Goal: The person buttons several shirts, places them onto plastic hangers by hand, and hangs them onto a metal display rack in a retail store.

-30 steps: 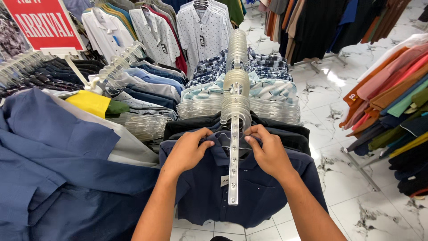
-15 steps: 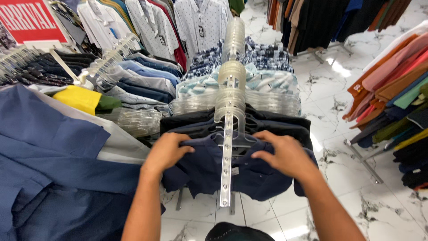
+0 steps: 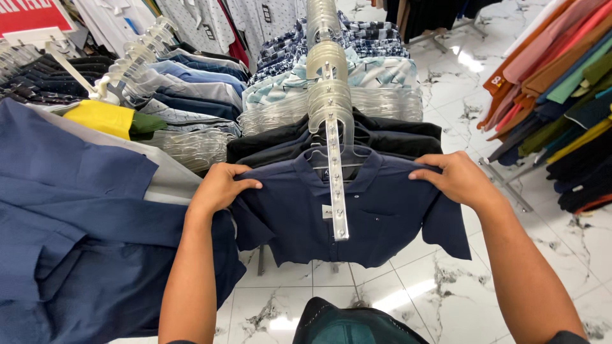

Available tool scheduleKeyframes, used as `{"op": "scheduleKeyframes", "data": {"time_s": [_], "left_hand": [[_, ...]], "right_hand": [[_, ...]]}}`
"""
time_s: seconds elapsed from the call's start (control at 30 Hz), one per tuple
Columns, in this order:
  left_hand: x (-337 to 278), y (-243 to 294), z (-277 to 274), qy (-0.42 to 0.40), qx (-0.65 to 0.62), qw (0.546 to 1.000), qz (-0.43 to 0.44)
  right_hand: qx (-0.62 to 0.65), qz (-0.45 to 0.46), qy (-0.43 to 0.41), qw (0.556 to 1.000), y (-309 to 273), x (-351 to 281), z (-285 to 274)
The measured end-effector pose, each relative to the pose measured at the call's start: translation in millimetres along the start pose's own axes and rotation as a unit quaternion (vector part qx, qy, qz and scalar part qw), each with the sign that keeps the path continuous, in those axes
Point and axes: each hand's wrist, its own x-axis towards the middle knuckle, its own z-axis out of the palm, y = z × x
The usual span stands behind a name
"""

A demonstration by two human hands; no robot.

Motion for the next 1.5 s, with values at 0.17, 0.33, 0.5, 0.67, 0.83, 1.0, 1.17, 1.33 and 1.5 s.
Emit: {"op": "scheduleKeyframes", "data": {"time_s": [0.17,0.33,0.5,0.67,0.83,1.0,1.17,1.33,1.5], "left_hand": [[11,-25,9,0.017,-0.034,0.999,0.027],[-6,-45,16,0.055,-0.01,0.998,0.032],[-26,-96,45,0.093,-0.002,0.993,-0.068],[-52,-133,78,0.072,-0.011,0.992,-0.107],[-98,-116,74,0.012,-0.016,0.99,-0.143],[-88,-240,101,0.072,0.011,0.994,-0.078],[-87,-290,158,0.31,-0.23,0.91,-0.15],[-105,-198,202,0.154,-0.542,0.767,-0.308],[-35,-247,243,0.13,-0.344,0.893,-0.258]], "right_hand": [[0.024,-0.017,0.056,0.998,16,-2,17],[0.024,0.007,0.099,0.995,68,-20,44],[-0.089,0.091,0.144,0.981,115,-59,84],[-0.129,0.105,0.189,0.968,151,-93,99],[-0.137,0.103,0.197,0.965,184,-117,98],[-0.041,0.076,0.304,0.949,235,-131,76],[0.298,0.201,0.451,0.816,265,-138,143],[0.321,0.299,0.126,0.89,166,-145,207],[0.336,0.237,0.064,0.909,135,-81,217]]}}
